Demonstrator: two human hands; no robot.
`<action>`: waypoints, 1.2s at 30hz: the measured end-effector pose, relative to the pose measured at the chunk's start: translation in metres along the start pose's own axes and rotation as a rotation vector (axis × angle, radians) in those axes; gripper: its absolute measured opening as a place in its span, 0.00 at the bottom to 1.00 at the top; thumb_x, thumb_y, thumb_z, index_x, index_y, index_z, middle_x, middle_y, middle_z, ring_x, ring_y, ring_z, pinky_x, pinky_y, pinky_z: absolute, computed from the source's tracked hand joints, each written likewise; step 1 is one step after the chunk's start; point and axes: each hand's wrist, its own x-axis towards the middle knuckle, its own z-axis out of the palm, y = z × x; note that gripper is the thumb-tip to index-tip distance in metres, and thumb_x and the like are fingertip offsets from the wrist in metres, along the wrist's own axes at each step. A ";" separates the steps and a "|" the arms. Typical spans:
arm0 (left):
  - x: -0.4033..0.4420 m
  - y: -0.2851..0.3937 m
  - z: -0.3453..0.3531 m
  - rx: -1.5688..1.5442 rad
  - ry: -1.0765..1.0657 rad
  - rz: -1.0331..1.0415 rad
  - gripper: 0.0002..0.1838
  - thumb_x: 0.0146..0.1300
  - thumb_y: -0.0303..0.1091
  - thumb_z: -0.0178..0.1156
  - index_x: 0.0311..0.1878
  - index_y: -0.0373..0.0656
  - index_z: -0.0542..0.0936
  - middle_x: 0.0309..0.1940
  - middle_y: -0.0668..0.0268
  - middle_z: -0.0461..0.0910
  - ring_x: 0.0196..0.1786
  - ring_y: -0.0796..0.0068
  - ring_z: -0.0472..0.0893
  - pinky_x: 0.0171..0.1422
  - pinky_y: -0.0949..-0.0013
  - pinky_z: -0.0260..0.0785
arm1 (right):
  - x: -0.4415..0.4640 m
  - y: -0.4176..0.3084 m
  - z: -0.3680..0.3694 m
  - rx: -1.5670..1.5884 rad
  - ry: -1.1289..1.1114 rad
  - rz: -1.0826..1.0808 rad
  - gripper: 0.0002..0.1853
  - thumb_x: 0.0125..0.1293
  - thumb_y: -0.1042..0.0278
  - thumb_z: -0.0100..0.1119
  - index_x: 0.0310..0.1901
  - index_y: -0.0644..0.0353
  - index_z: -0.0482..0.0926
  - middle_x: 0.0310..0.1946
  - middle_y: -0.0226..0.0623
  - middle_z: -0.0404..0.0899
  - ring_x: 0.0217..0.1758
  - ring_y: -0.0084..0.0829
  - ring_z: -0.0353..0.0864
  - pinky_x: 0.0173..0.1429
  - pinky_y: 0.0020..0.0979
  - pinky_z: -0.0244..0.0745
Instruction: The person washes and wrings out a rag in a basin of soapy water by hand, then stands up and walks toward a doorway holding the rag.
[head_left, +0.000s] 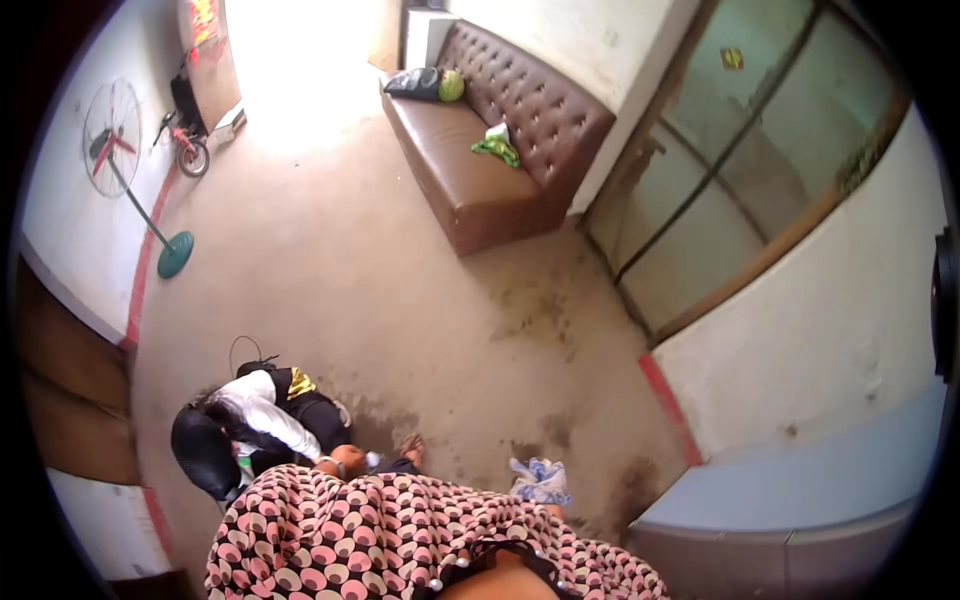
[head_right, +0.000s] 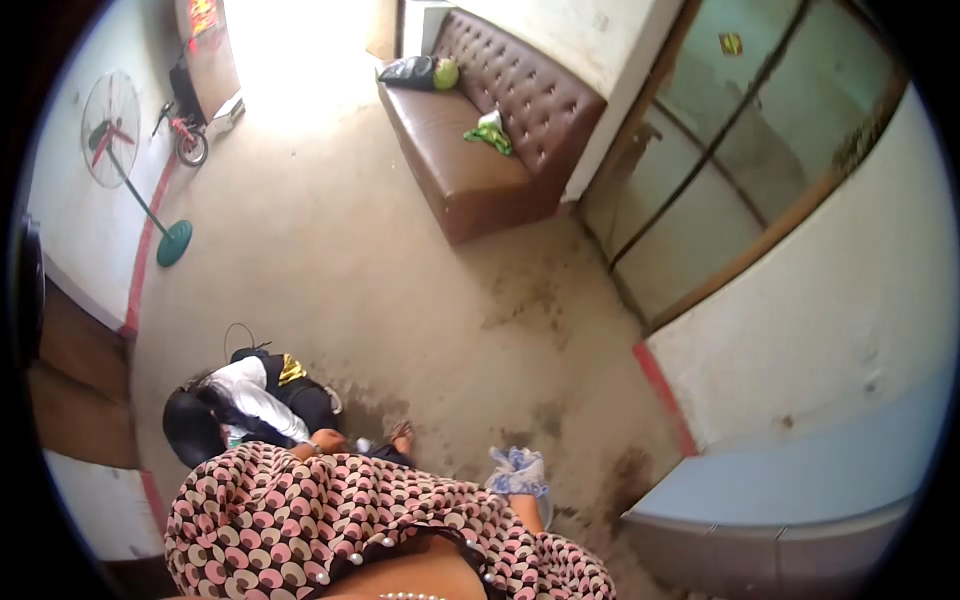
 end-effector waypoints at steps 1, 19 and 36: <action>-0.001 0.009 0.007 0.430 0.314 0.097 0.13 0.57 0.33 0.49 0.29 0.34 0.79 0.22 0.59 0.77 0.26 0.64 0.77 0.36 0.62 0.70 | 0.000 0.001 0.030 -0.016 -0.023 0.011 0.21 0.59 0.52 0.43 0.51 0.53 0.65 0.40 0.33 0.69 0.43 0.51 0.76 0.36 0.51 0.75; 0.069 0.162 0.140 1.163 1.035 0.200 0.09 0.45 0.35 0.61 0.29 0.43 0.84 0.32 0.62 0.83 0.34 0.68 0.81 0.43 0.65 0.74 | 0.199 -0.118 0.069 -0.002 0.081 0.174 0.13 0.65 0.51 0.37 0.34 0.48 0.66 0.37 0.30 0.71 0.33 0.32 0.71 0.28 0.44 0.66; 0.288 0.355 0.215 0.833 0.672 0.323 0.19 0.61 0.32 0.41 0.51 0.29 0.68 0.42 0.45 0.73 0.41 0.44 0.73 0.42 0.51 0.69 | 0.281 -0.241 0.281 -0.014 0.081 0.041 0.09 0.62 0.56 0.46 0.29 0.49 0.66 0.24 0.31 0.68 0.30 0.44 0.77 0.18 0.38 0.63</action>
